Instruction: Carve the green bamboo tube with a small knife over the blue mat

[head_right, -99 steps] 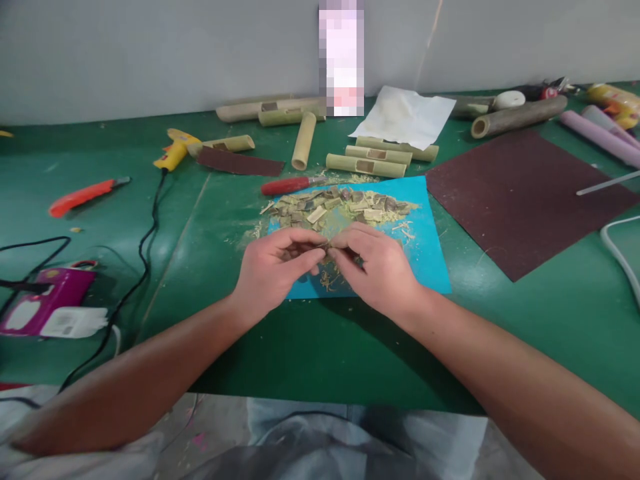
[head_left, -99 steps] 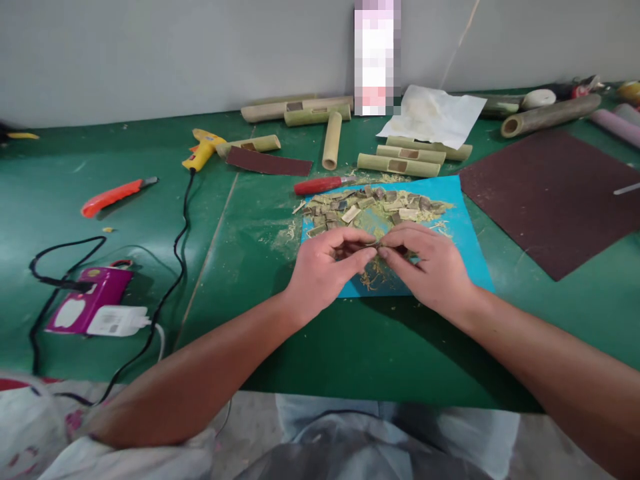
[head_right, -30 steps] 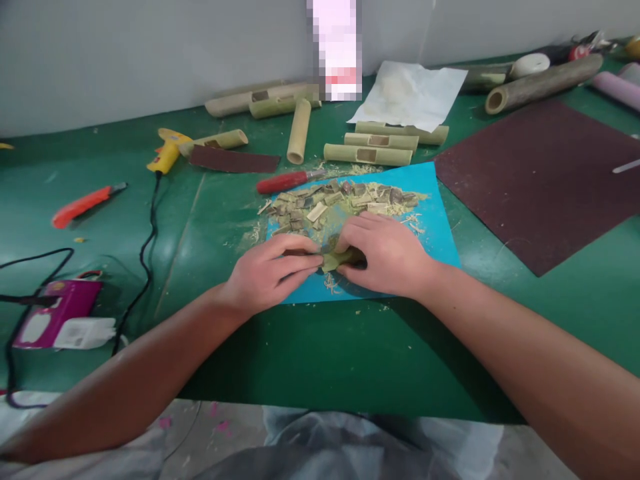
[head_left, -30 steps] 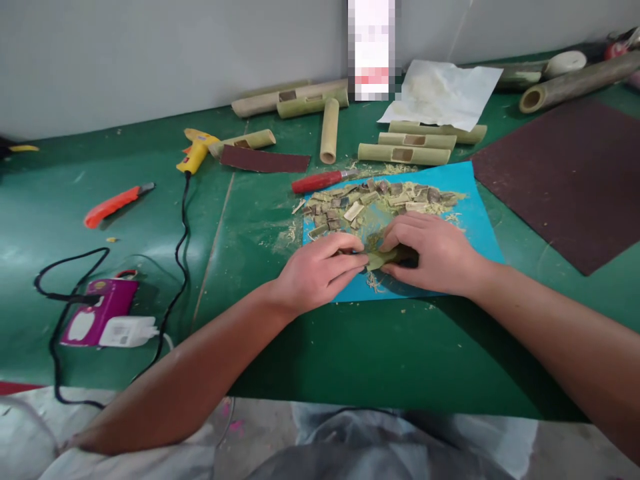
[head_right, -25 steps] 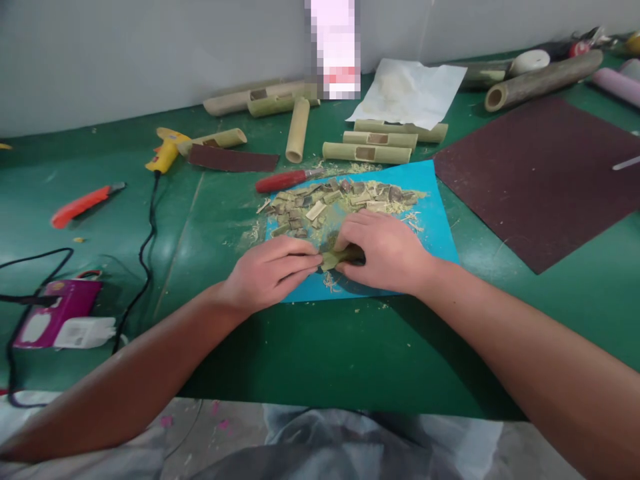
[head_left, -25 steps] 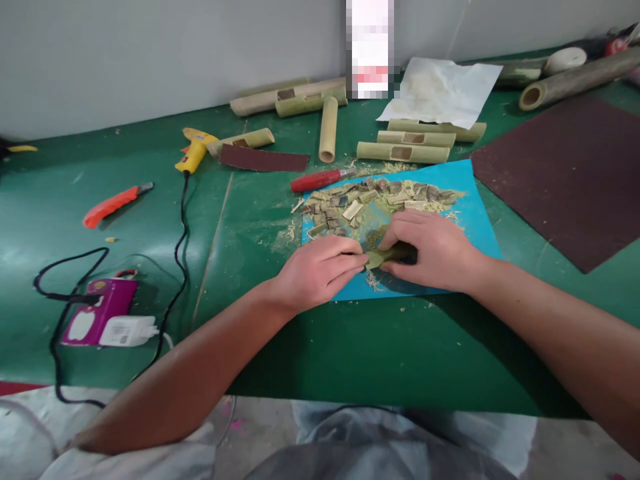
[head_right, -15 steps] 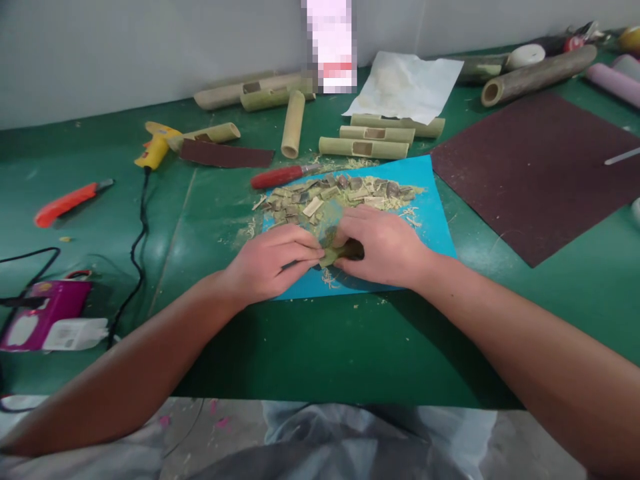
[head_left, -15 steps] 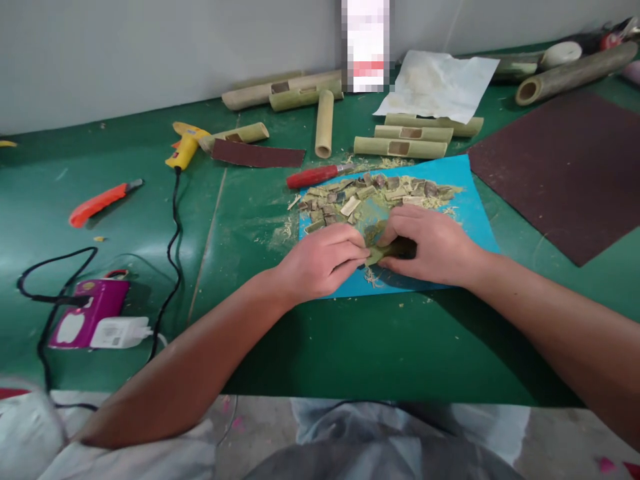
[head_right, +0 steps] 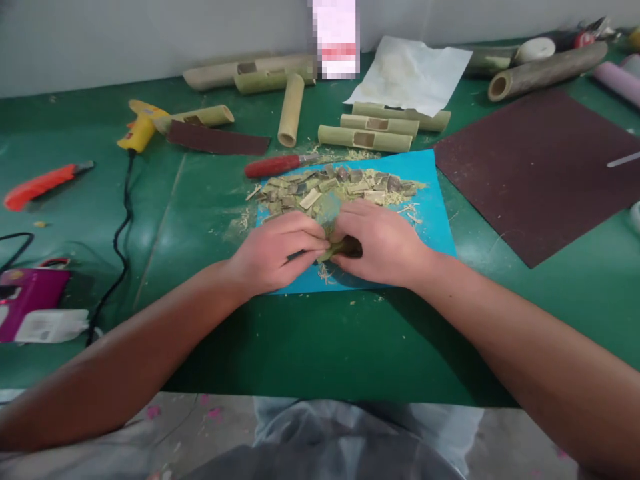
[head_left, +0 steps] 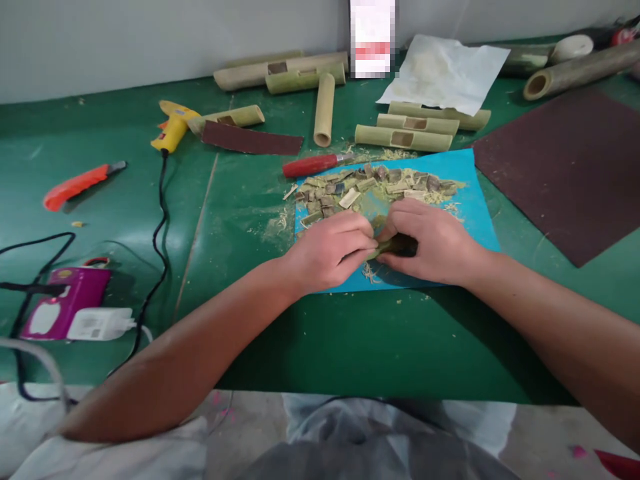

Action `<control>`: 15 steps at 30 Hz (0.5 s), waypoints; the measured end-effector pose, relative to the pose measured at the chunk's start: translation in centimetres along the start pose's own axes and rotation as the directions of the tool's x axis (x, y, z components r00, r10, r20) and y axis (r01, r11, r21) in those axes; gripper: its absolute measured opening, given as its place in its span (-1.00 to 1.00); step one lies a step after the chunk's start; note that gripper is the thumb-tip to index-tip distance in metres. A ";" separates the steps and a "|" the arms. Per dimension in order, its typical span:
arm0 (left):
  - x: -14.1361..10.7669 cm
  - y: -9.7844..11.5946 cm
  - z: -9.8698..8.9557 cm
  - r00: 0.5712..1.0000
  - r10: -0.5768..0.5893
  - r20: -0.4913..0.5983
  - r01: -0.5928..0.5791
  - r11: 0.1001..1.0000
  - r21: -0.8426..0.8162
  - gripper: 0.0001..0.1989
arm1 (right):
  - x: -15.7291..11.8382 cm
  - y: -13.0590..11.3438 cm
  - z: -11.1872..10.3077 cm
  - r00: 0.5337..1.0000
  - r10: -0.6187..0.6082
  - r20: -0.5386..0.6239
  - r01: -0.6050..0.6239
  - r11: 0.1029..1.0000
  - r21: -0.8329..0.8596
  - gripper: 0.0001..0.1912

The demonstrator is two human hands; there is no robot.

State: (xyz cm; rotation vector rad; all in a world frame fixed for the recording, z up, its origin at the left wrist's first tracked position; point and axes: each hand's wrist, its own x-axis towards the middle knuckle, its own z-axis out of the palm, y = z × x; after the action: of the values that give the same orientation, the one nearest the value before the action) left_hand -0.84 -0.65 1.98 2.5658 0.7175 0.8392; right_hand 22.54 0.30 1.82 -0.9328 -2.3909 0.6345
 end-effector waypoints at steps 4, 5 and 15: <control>-0.1 0.0 -0.2 1.000 0.020 0.007 -0.020 1.000 -0.003 -0.85 | 0.1 0.0 -0.2 0.999 0.036 0.001 -0.036 0.999 0.014 -0.86; -0.2 0.0 -0.3 1.000 0.025 0.000 -0.025 1.000 -0.001 -0.85 | 0.1 0.0 -0.3 0.999 0.049 0.003 -0.049 0.999 0.019 -0.85; -0.3 -0.3 -0.2 0.997 0.076 0.008 -0.077 0.996 0.041 -0.86 | 0.1 -0.3 -0.4 0.985 0.174 0.006 -0.174 0.984 0.024 -0.63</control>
State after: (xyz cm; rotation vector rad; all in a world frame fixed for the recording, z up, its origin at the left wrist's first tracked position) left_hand -1.24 -0.52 1.87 2.6464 0.6446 0.8474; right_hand 22.57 0.30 2.30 -1.1396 -2.3160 0.7294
